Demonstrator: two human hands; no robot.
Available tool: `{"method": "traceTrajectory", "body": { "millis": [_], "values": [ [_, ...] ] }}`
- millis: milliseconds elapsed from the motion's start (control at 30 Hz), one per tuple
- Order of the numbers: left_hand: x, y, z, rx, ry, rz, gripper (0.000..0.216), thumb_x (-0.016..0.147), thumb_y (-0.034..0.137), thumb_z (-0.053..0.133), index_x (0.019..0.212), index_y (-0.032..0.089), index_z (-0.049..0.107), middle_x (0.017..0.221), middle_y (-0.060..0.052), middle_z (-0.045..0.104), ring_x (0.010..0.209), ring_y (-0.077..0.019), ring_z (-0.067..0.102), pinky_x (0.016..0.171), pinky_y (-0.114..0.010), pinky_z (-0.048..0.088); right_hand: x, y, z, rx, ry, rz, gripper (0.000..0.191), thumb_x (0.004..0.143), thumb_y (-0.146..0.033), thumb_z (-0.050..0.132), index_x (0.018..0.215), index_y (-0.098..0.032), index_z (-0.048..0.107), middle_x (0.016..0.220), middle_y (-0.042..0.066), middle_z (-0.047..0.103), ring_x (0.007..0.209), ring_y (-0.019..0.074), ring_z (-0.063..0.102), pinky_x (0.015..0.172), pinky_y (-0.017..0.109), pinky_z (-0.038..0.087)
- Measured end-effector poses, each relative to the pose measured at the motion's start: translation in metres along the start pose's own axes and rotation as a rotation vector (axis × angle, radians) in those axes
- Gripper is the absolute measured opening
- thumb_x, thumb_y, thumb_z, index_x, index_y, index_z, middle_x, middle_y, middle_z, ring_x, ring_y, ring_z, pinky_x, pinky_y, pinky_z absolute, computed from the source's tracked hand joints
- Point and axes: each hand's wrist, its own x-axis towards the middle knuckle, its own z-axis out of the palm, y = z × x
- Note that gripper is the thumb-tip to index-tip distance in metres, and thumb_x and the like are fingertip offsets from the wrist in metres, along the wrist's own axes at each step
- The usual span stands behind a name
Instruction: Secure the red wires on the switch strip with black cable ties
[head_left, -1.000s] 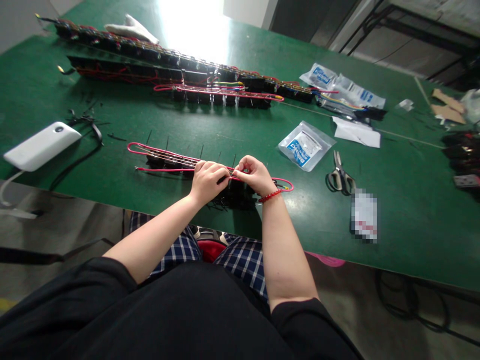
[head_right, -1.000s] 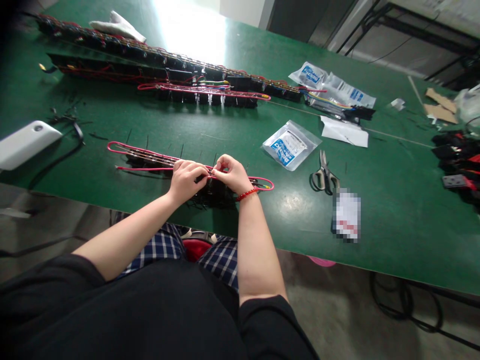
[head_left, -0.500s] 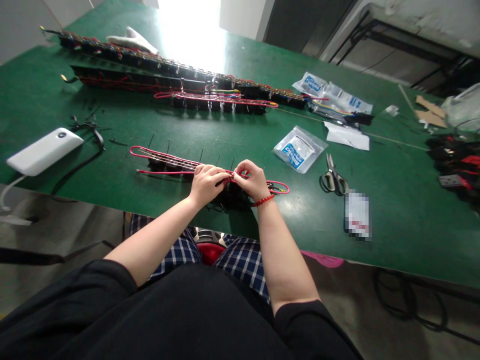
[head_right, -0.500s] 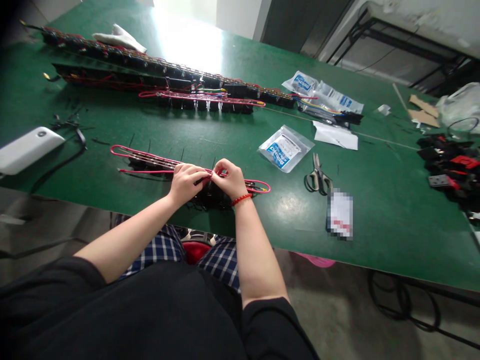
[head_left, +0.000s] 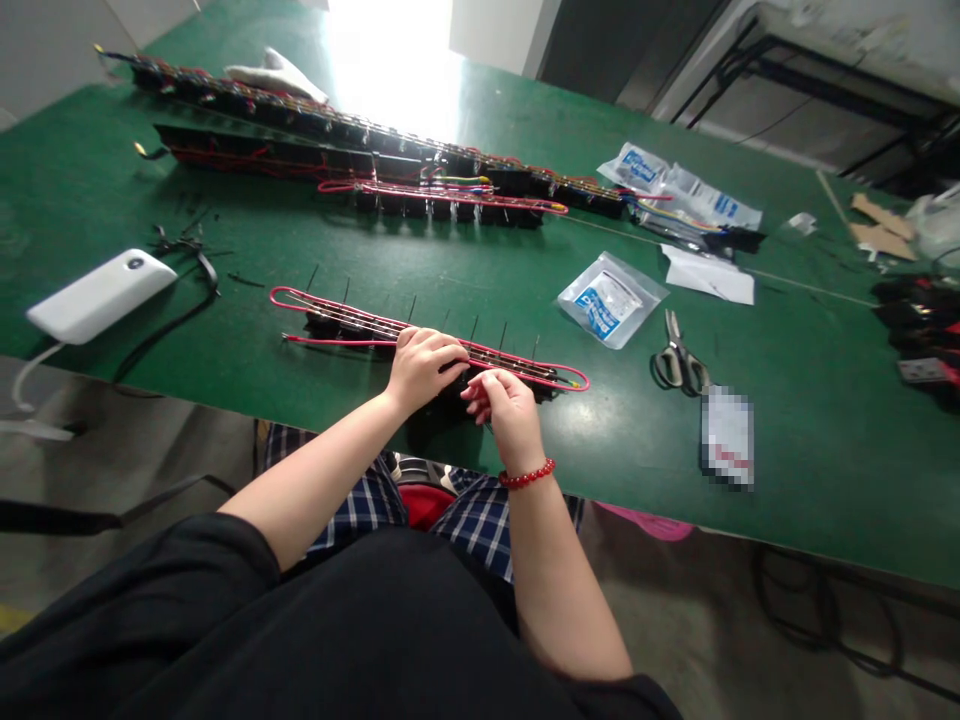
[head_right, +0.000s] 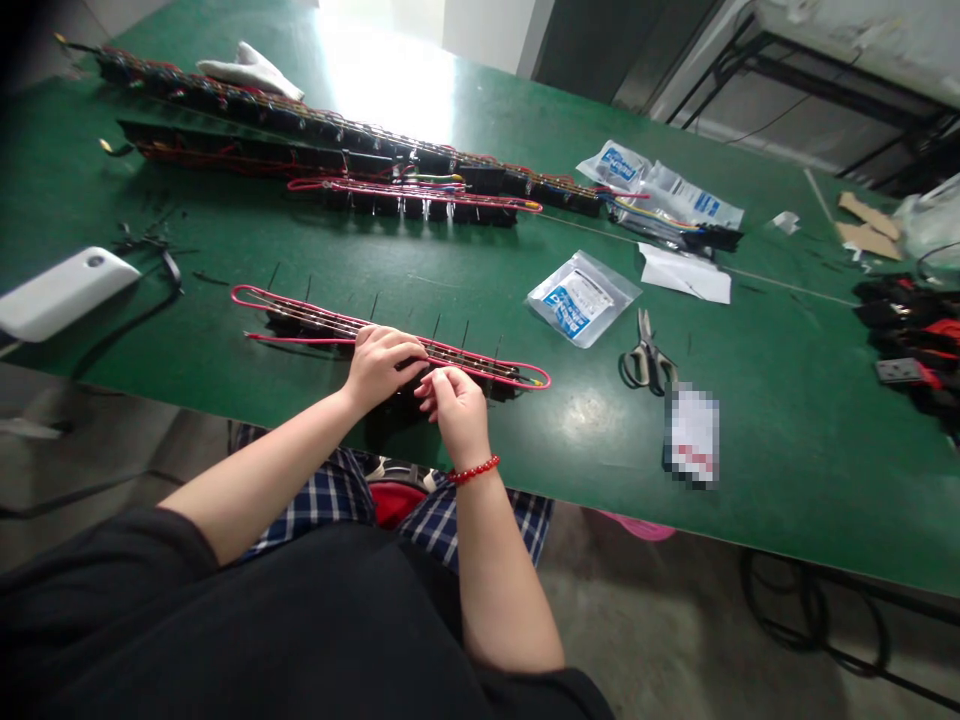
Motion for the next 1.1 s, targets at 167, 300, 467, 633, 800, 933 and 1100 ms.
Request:
{"method": "traceTrajectory", "body": {
  "millis": [167, 300, 467, 633, 800, 933, 1100],
  "values": [
    [0.001, 0.001, -0.002, -0.018, 0.000, -0.002, 0.016, 0.095, 0.040, 0.066, 0.086, 0.031, 0.075, 0.098, 0.003, 0.078, 0.098, -0.0204, 0.065, 0.099, -0.043, 0.037, 0.013, 0.005, 0.008, 0.090, 0.023, 0.148, 0.043, 0.084, -0.063, 0.063, 0.080, -0.020, 0.060, 0.068, 0.003, 0.068, 0.045, 0.0105, 0.057, 0.036, 0.021, 0.041],
    [0.000, 0.000, -0.003, -0.020, -0.006, 0.008, 0.014, 0.094, 0.037, 0.066, 0.085, 0.031, 0.075, 0.098, 0.002, 0.078, 0.098, -0.0205, 0.065, 0.099, -0.043, 0.037, 0.026, 0.002, 0.011, 0.100, 0.012, 0.241, 0.045, 0.084, -0.063, 0.066, 0.077, -0.019, 0.059, 0.062, 0.002, 0.065, 0.040, 0.0097, 0.055, 0.034, 0.020, 0.042],
    [-0.001, 0.000, -0.003, -0.039, -0.001, 0.019, 0.015, 0.095, 0.033, 0.065, 0.085, 0.030, 0.076, 0.098, 0.002, 0.078, 0.098, -0.0204, 0.065, 0.097, -0.043, 0.038, 0.029, 0.000, 0.016, 0.095, -0.072, 0.313, 0.042, 0.085, -0.059, 0.067, 0.073, -0.018, 0.059, 0.054, 0.001, 0.061, 0.037, 0.0088, 0.053, 0.032, 0.018, 0.038],
    [-0.001, 0.001, -0.004, -0.015, -0.026, 0.006, 0.013, 0.094, 0.035, 0.066, 0.085, 0.031, 0.074, 0.100, 0.002, 0.078, 0.102, -0.0216, 0.064, 0.100, -0.045, 0.037, 0.027, 0.005, 0.019, 0.093, -0.027, 0.350, 0.020, 0.086, -0.032, 0.060, 0.072, -0.020, 0.053, 0.051, -0.004, 0.059, 0.034, 0.0073, 0.050, 0.031, 0.016, 0.036],
    [0.000, 0.002, -0.003, 0.018, -0.006, 0.020, 0.007, 0.092, 0.036, 0.070, 0.090, 0.030, 0.072, 0.103, 0.003, 0.077, 0.103, -0.0217, 0.064, 0.100, -0.044, 0.037, 0.025, 0.007, 0.019, 0.090, -0.019, 0.389, 0.015, 0.085, -0.027, 0.053, 0.072, -0.021, 0.049, 0.050, -0.004, 0.059, 0.034, 0.0087, 0.053, 0.032, 0.017, 0.038],
    [-0.001, 0.002, -0.002, 0.030, 0.002, 0.028, 0.006, 0.093, 0.031, 0.066, 0.091, 0.029, 0.072, 0.103, 0.003, 0.077, 0.103, -0.0209, 0.064, 0.100, -0.042, 0.038, 0.021, 0.004, 0.017, 0.058, 0.002, 0.383, 0.014, 0.084, -0.020, 0.047, 0.070, -0.021, 0.049, 0.048, -0.006, 0.056, 0.033, 0.0082, 0.052, 0.032, 0.016, 0.037],
    [-0.001, 0.002, -0.002, 0.040, 0.016, 0.005, 0.009, 0.093, 0.030, 0.064, 0.089, 0.028, 0.072, 0.102, 0.001, 0.077, 0.103, -0.0218, 0.064, 0.100, -0.043, 0.038, 0.019, 0.005, 0.016, 0.010, -0.011, 0.359, 0.015, 0.083, -0.018, 0.045, 0.069, -0.021, 0.049, 0.048, -0.007, 0.054, 0.032, 0.0074, 0.050, 0.031, 0.015, 0.032]
  ]
}}
